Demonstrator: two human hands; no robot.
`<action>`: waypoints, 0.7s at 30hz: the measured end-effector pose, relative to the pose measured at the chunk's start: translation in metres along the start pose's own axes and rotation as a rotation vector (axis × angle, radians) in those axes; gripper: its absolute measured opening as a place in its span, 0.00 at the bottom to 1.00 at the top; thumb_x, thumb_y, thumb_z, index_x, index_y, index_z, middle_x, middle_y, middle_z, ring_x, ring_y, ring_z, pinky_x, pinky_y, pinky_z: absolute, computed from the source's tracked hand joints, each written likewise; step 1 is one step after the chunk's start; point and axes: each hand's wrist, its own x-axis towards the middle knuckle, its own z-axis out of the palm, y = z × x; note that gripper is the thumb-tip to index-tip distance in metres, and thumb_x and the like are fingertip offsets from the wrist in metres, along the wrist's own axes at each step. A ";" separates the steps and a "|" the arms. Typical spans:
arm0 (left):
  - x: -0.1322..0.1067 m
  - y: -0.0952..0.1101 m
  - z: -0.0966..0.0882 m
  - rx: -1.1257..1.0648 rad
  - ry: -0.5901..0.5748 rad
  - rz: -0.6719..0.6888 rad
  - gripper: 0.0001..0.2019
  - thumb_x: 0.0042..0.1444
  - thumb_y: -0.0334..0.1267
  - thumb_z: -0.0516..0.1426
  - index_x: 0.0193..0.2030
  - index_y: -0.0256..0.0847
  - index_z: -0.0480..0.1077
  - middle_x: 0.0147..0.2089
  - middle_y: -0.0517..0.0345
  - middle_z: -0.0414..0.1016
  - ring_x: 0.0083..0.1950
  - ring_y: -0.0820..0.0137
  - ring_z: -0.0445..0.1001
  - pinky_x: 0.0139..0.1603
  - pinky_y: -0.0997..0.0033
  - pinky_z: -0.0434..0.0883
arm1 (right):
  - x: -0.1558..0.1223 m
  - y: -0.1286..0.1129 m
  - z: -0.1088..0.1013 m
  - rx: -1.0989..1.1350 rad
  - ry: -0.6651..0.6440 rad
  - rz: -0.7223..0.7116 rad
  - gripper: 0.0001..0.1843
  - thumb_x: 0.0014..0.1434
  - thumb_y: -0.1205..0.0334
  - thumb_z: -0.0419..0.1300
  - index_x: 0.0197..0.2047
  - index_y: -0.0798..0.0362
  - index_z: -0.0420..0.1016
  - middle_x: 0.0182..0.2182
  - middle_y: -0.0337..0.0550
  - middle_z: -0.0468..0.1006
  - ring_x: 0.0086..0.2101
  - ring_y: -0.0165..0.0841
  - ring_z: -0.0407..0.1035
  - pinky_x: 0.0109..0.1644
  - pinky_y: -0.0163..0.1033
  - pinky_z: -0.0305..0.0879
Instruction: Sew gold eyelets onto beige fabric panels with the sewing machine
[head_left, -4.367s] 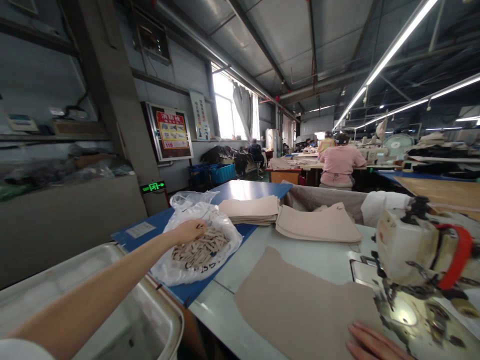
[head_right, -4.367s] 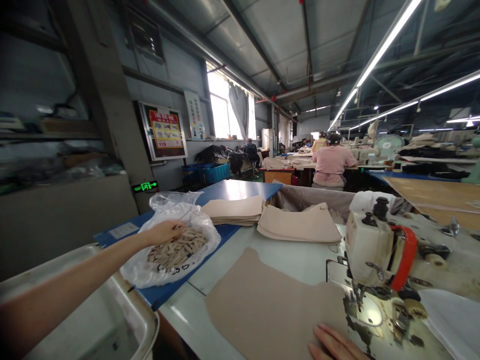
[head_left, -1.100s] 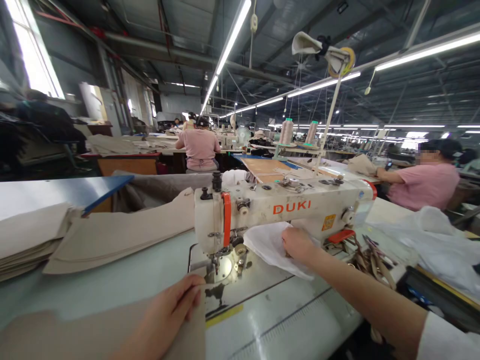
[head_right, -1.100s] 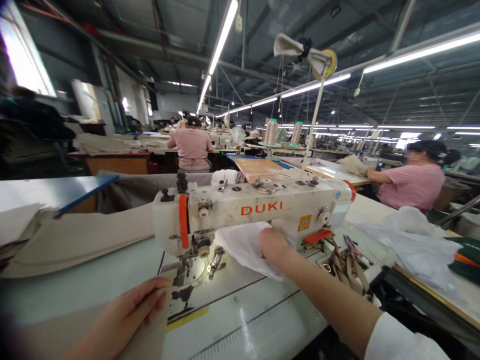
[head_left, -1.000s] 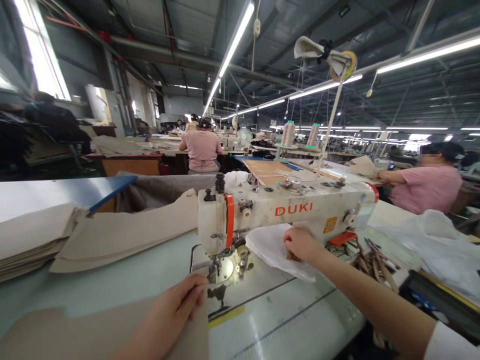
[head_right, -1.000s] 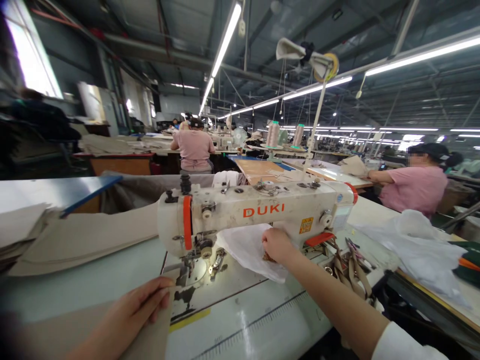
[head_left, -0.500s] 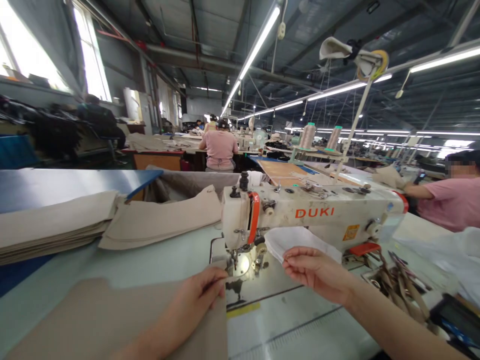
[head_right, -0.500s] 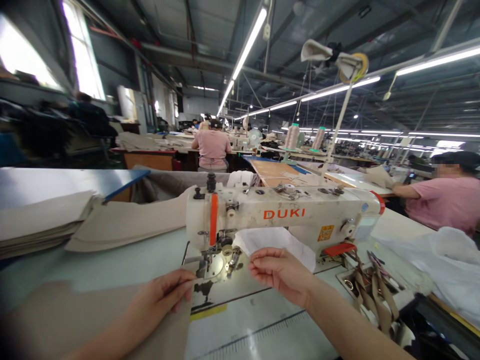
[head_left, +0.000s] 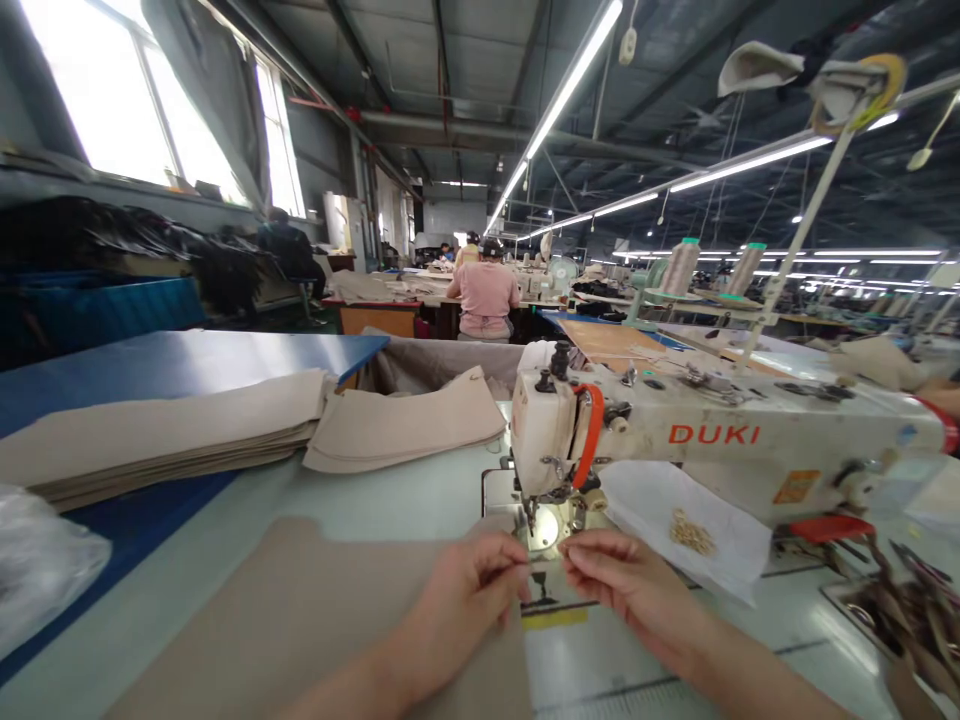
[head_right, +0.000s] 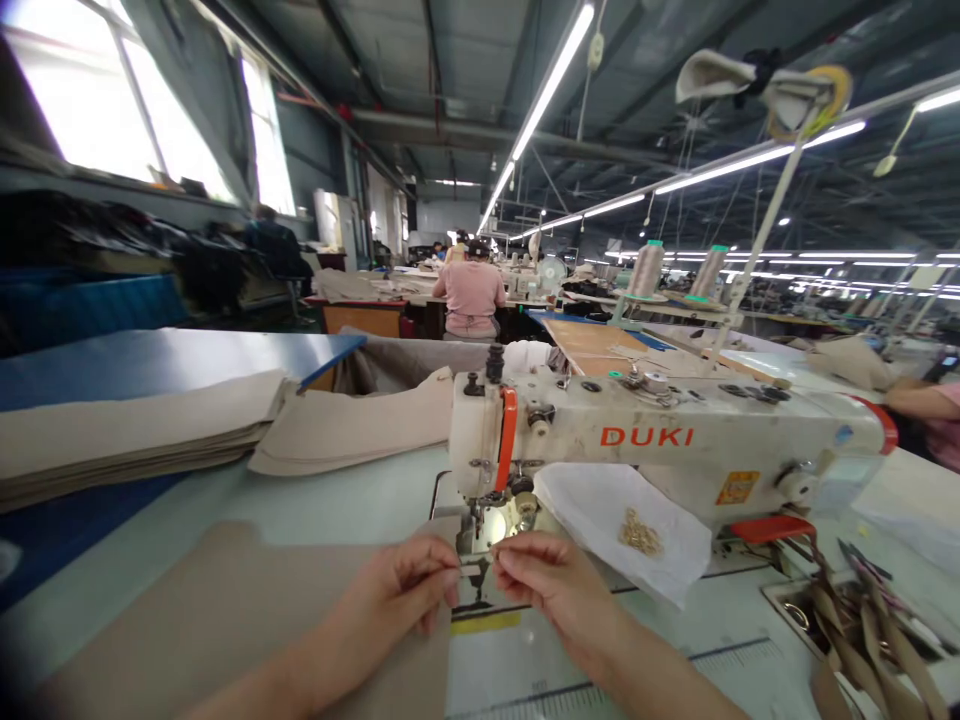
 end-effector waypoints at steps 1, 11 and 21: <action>0.000 0.000 0.002 -0.036 -0.003 -0.005 0.07 0.51 0.41 0.55 0.30 0.40 0.67 0.23 0.63 0.73 0.20 0.76 0.64 0.22 0.77 0.63 | 0.003 0.006 0.005 -0.016 0.045 -0.025 0.18 0.39 0.53 0.73 0.31 0.56 0.81 0.27 0.43 0.79 0.28 0.28 0.71 0.35 0.32 0.67; 0.006 -0.001 0.004 -0.232 0.191 -0.052 0.09 0.45 0.43 0.58 0.28 0.40 0.63 0.18 0.65 0.71 0.15 0.78 0.63 0.18 0.78 0.63 | 0.018 0.029 0.028 -0.145 0.123 -0.271 0.24 0.41 0.43 0.69 0.34 0.54 0.81 0.27 0.47 0.80 0.30 0.38 0.74 0.38 0.43 0.71; 0.004 -0.002 0.006 -0.156 0.221 -0.048 0.06 0.47 0.39 0.57 0.26 0.41 0.63 0.18 0.65 0.71 0.16 0.77 0.64 0.19 0.77 0.65 | 0.018 0.035 0.031 -0.305 0.221 -0.434 0.18 0.44 0.46 0.68 0.28 0.53 0.77 0.25 0.43 0.78 0.28 0.36 0.72 0.34 0.39 0.70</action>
